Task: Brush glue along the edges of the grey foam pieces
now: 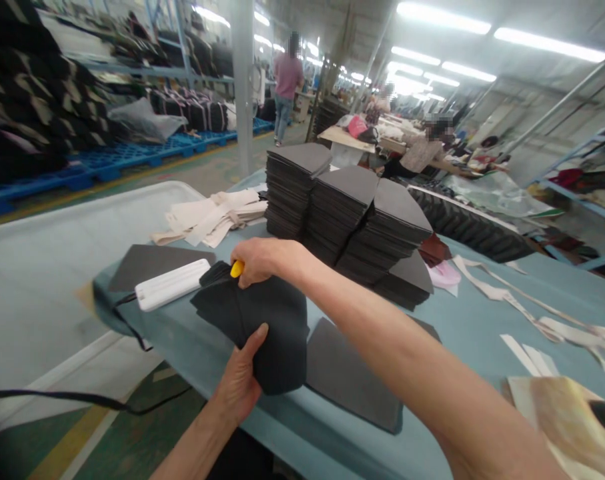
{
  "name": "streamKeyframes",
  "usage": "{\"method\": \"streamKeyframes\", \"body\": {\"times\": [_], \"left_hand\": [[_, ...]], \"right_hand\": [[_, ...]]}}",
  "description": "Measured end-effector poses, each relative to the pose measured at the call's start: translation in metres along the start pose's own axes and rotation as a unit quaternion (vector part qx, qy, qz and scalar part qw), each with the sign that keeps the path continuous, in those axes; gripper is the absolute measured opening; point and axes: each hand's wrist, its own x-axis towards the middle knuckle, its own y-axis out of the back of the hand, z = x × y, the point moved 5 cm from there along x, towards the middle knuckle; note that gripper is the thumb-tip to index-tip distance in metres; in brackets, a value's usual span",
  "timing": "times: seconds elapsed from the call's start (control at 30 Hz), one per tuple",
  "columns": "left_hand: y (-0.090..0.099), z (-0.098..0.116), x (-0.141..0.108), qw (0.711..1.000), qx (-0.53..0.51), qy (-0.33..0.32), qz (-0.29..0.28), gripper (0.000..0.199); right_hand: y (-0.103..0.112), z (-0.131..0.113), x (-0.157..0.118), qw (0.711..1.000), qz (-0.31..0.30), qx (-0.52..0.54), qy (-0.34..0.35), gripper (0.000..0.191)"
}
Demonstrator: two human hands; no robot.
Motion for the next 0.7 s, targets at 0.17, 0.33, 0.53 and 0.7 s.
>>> {"method": "streamKeyframes", "body": {"times": [0.17, 0.33, 0.53, 0.7], "left_hand": [[0.001, -0.003, 0.01, 0.999, -0.03, 0.024, -0.001, 0.082], [0.001, -0.002, 0.017, 0.998, -0.06, -0.018, -0.02, 0.069], [0.012, -0.008, 0.03, 0.996, -0.085, 0.001, 0.02, 0.058], [0.017, -0.013, 0.031, 0.993, -0.111, 0.028, 0.006, 0.057]], "right_hand": [[-0.005, -0.015, 0.027, 0.999, -0.005, -0.045, -0.012, 0.043], [-0.003, -0.035, 0.038, 0.998, 0.021, -0.063, 0.024, 0.04], [-0.003, -0.054, 0.042, 0.997, 0.038, -0.065, 0.034, 0.041], [-0.008, -0.052, 0.042, 0.995, 0.088, -0.043, 0.031, 0.028]]}}
